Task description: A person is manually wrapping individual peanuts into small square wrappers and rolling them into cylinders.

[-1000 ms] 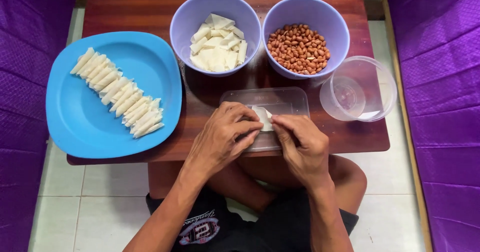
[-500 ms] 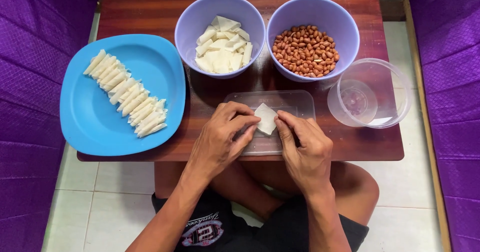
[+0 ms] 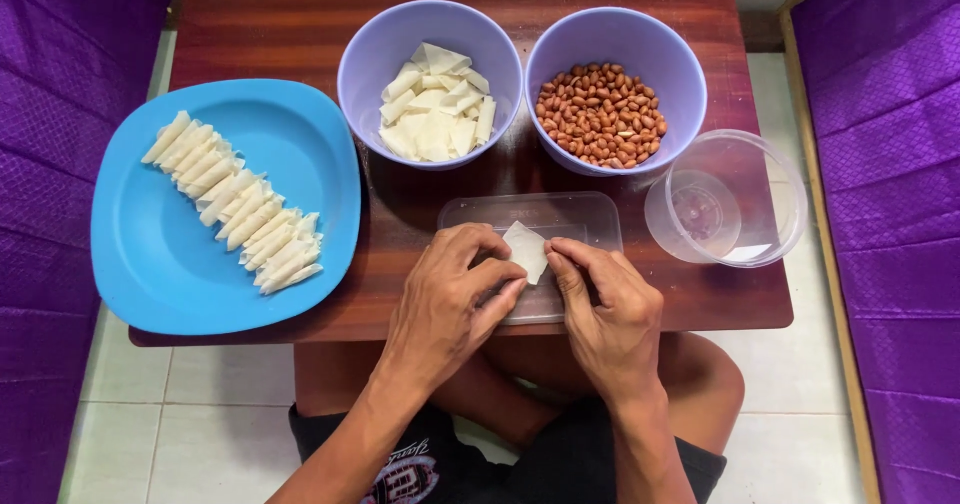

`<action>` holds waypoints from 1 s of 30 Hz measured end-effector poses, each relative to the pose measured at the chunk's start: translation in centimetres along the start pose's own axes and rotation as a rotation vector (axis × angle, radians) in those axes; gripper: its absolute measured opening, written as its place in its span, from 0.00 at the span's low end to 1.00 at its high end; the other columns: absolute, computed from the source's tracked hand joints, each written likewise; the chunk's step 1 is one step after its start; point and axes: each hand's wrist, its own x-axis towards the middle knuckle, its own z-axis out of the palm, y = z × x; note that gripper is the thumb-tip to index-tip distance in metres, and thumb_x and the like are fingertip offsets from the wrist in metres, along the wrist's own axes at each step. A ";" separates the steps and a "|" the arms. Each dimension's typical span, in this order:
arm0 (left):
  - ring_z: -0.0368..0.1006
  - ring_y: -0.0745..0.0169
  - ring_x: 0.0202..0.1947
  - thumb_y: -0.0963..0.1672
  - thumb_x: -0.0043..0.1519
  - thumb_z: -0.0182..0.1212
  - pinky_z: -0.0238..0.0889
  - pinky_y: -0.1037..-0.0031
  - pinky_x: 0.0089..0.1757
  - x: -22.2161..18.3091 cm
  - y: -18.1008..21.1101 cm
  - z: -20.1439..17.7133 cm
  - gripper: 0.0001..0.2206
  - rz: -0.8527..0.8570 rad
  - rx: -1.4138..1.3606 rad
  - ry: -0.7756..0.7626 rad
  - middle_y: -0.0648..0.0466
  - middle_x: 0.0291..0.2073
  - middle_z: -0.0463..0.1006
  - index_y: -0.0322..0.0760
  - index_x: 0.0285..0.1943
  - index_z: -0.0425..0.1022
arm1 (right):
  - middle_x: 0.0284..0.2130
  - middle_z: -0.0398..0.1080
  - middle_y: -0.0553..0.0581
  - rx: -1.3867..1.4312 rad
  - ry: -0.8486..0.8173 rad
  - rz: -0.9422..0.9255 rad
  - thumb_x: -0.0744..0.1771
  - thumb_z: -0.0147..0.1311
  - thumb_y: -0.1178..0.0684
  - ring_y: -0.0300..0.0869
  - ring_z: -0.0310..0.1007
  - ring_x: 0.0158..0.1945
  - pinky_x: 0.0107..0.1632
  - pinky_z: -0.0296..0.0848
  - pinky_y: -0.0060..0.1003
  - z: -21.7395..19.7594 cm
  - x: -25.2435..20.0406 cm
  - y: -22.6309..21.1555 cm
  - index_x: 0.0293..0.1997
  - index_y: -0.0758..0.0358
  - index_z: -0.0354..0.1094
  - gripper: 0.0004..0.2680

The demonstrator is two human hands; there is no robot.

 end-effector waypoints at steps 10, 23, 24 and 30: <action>0.71 0.50 0.57 0.47 0.60 0.68 0.67 0.62 0.53 -0.2 -0.2 0.0 0.06 0.014 0.015 -0.026 0.56 0.41 0.74 0.48 0.42 0.81 | 0.34 0.80 0.57 -0.031 -0.006 0.003 0.69 0.59 0.59 0.50 0.81 0.36 0.40 0.79 0.42 0.1 0.3 -0.4 0.45 0.63 0.77 0.03; 0.71 0.51 0.57 0.45 0.63 0.66 0.68 0.63 0.53 -0.4 -0.7 0.0 0.02 -0.037 -0.047 -0.028 0.57 0.40 0.72 0.47 0.39 0.81 | 0.33 0.80 0.58 0.081 0.040 0.066 0.68 0.61 0.59 0.46 0.82 0.37 0.43 0.79 0.41 0.0 -0.1 -0.3 0.45 0.65 0.77 0.04; 0.70 0.51 0.56 0.45 0.63 0.65 0.68 0.62 0.52 -0.4 -0.6 -0.1 0.02 -0.043 -0.040 -0.035 0.56 0.39 0.70 0.46 0.39 0.81 | 0.32 0.80 0.58 0.092 0.037 0.046 0.67 0.63 0.59 0.46 0.82 0.35 0.42 0.78 0.41 -0.1 -0.2 -0.1 0.43 0.64 0.78 0.04; 0.69 0.55 0.54 0.44 0.64 0.63 0.67 0.65 0.53 -0.3 -0.2 -0.4 0.03 -0.036 -0.032 -0.051 0.58 0.35 0.69 0.46 0.38 0.81 | 0.33 0.80 0.57 0.085 -0.041 -0.071 0.65 0.64 0.61 0.51 0.80 0.35 0.43 0.78 0.42 -0.4 0.0 0.0 0.40 0.62 0.79 0.03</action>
